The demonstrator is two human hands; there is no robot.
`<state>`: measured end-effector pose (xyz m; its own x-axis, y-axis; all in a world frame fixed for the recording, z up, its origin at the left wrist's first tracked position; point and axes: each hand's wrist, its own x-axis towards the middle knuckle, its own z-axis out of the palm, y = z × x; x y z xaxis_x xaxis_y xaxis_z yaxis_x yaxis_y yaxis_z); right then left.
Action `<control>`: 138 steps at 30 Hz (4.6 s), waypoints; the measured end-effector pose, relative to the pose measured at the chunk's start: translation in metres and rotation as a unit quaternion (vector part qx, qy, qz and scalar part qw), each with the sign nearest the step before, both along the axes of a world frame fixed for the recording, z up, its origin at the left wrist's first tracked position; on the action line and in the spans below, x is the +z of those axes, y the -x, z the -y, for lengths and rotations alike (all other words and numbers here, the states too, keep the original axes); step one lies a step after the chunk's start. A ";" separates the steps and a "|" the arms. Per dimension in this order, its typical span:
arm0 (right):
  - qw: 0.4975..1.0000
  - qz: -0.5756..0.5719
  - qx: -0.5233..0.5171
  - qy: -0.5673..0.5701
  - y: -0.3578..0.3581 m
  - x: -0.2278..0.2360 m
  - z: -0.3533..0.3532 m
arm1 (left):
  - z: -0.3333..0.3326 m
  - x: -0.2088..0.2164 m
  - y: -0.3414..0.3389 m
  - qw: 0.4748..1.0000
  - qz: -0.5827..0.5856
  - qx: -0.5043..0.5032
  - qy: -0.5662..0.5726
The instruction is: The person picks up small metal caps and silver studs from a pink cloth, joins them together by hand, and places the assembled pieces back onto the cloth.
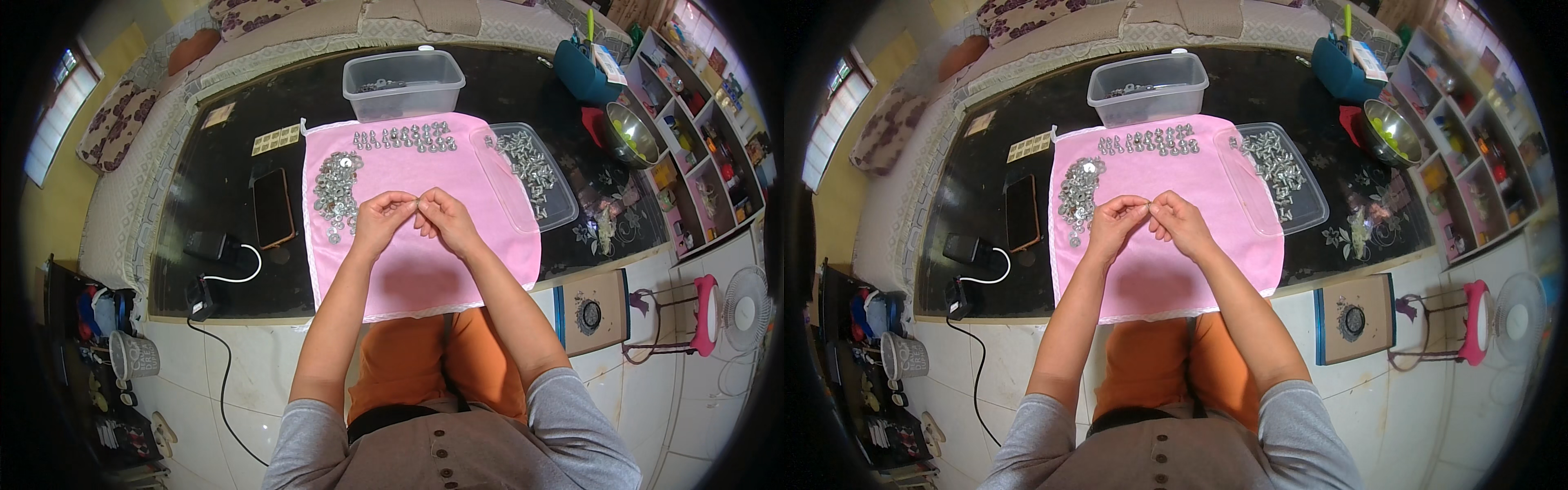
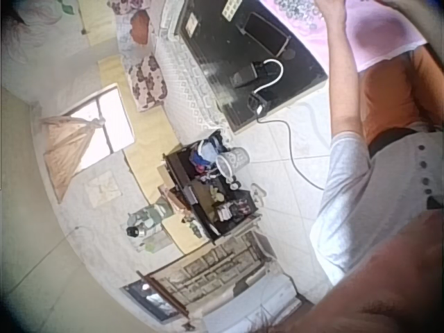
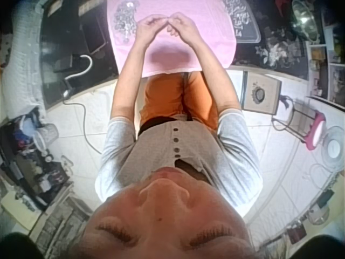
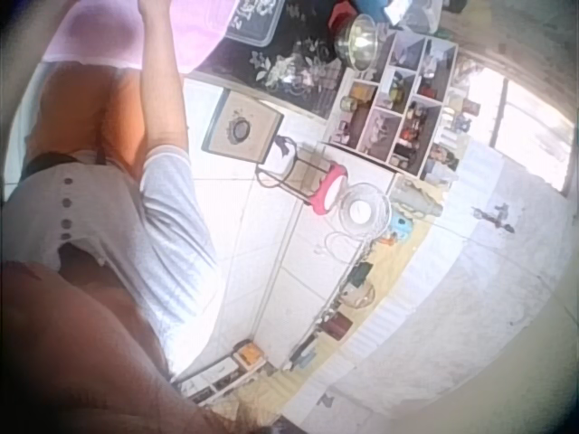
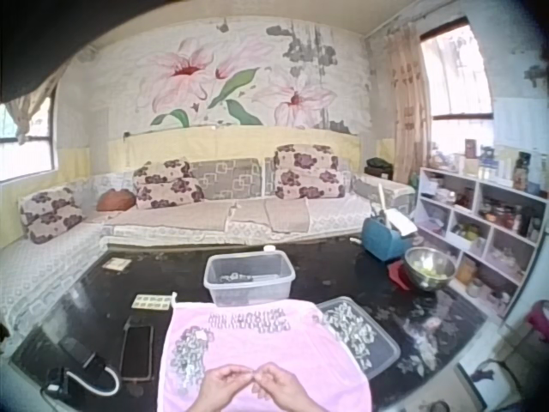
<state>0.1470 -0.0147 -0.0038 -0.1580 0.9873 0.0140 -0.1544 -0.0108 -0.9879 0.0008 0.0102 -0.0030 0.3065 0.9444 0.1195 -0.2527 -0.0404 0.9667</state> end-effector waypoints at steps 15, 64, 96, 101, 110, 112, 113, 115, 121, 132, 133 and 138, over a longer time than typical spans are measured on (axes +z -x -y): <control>1.000 0.018 0.003 0.002 -0.001 0.000 0.001 | -0.002 -0.006 0.001 1.000 0.002 0.008 -0.005; 0.999 0.053 -0.002 -0.005 0.001 0.003 0.002 | -0.002 -0.006 0.001 1.000 -0.007 -0.004 -0.002; 0.999 0.038 0.003 -0.015 0.000 -0.002 0.001 | -0.004 -0.007 -0.002 0.999 -0.020 0.019 0.035; 0.999 0.047 0.003 -0.011 0.000 0.001 0.001 | -0.002 -0.009 -0.002 1.000 0.004 0.018 0.018; 0.999 0.053 0.006 -0.003 0.001 0.004 0.003 | -0.001 -0.006 -0.002 1.000 -0.003 0.013 0.006; 0.998 0.055 0.006 -0.006 0.001 0.003 0.003 | -0.002 -0.007 -0.001 0.999 0.026 -0.018 -0.009; 0.999 0.052 0.006 -0.004 0.000 0.002 0.002 | -0.002 -0.007 -0.002 0.999 0.027 -0.019 -0.009; 0.999 0.050 0.007 -0.001 0.000 0.001 0.002 | -0.001 -0.006 -0.002 0.999 0.028 -0.013 -0.025; 0.999 0.052 -0.003 -0.006 0.001 0.003 0.002 | -0.002 -0.008 -0.001 0.999 0.033 -0.022 -0.002; 0.999 0.049 0.004 0.001 0.001 0.004 0.003 | -0.002 -0.007 -0.001 0.999 0.028 -0.022 0.003; 0.999 0.049 0.004 0.002 0.001 0.004 0.003 | -0.001 -0.006 -0.001 0.999 0.037 -0.028 -0.005; 0.999 0.054 0.001 -0.004 0.000 0.001 0.001 | -0.001 -0.001 -0.003 1.000 0.023 -0.010 0.016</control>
